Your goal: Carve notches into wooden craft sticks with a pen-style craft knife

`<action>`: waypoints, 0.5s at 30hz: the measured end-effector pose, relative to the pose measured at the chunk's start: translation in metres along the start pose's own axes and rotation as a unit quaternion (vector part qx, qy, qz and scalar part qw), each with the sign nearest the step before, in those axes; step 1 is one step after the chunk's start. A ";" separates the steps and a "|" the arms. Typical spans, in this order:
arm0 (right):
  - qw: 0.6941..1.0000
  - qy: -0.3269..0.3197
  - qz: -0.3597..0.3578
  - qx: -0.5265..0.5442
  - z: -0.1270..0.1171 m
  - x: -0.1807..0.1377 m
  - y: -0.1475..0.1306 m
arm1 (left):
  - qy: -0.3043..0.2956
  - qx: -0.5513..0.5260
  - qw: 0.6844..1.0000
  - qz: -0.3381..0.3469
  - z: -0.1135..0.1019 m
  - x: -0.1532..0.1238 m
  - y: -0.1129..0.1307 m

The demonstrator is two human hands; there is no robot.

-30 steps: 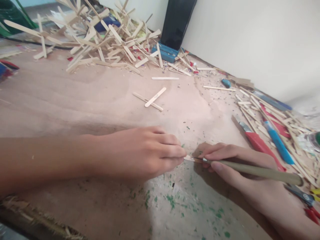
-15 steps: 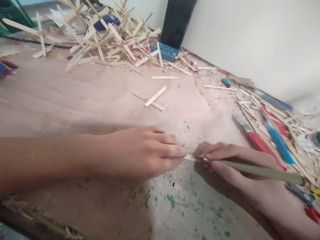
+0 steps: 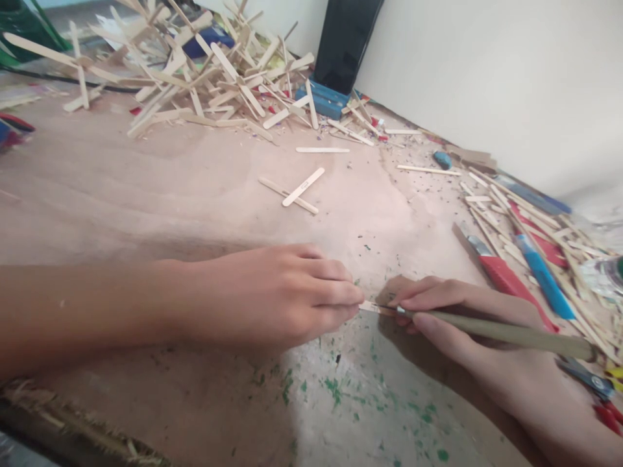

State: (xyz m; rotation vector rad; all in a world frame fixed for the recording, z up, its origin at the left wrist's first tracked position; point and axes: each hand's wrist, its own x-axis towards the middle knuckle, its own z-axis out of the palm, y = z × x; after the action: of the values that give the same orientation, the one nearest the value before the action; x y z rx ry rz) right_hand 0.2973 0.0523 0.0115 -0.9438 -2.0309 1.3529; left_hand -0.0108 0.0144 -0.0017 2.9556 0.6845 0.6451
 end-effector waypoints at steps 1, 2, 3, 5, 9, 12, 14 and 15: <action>1.000 -0.001 -0.001 0.000 0.000 0.000 0.000 | 0.000 0.001 1.000 -0.001 0.000 0.000 0.000; 1.000 -0.001 -0.002 0.001 0.000 -0.001 0.000 | 0.000 0.001 1.000 -0.002 0.000 0.000 0.000; 1.000 -0.001 -0.002 0.003 0.000 -0.001 0.000 | 0.001 0.000 1.000 -0.003 0.000 0.000 0.000; 1.000 0.001 0.002 0.011 0.000 -0.001 0.000 | 0.001 -0.001 1.000 -0.006 0.000 0.000 0.000; 1.000 0.001 0.007 0.016 0.000 0.000 0.001 | 0.002 -0.009 1.000 -0.005 0.001 0.000 0.000; 1.000 0.002 0.006 0.011 0.000 0.000 0.001 | 0.004 -0.012 1.000 -0.003 0.001 0.000 0.000; 1.000 0.005 0.006 0.011 0.000 0.000 0.002 | 0.000 -0.010 1.000 -0.005 0.001 0.000 0.000; 1.000 0.005 0.005 0.010 -0.001 -0.001 0.002 | -0.002 -0.009 1.000 -0.006 0.001 0.000 0.000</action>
State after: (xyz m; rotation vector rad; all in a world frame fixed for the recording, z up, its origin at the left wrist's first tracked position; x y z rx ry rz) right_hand 0.2987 0.0524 0.0102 -0.9514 -2.0040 1.3676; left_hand -0.0100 0.0142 -0.0020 2.9329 0.6904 0.6400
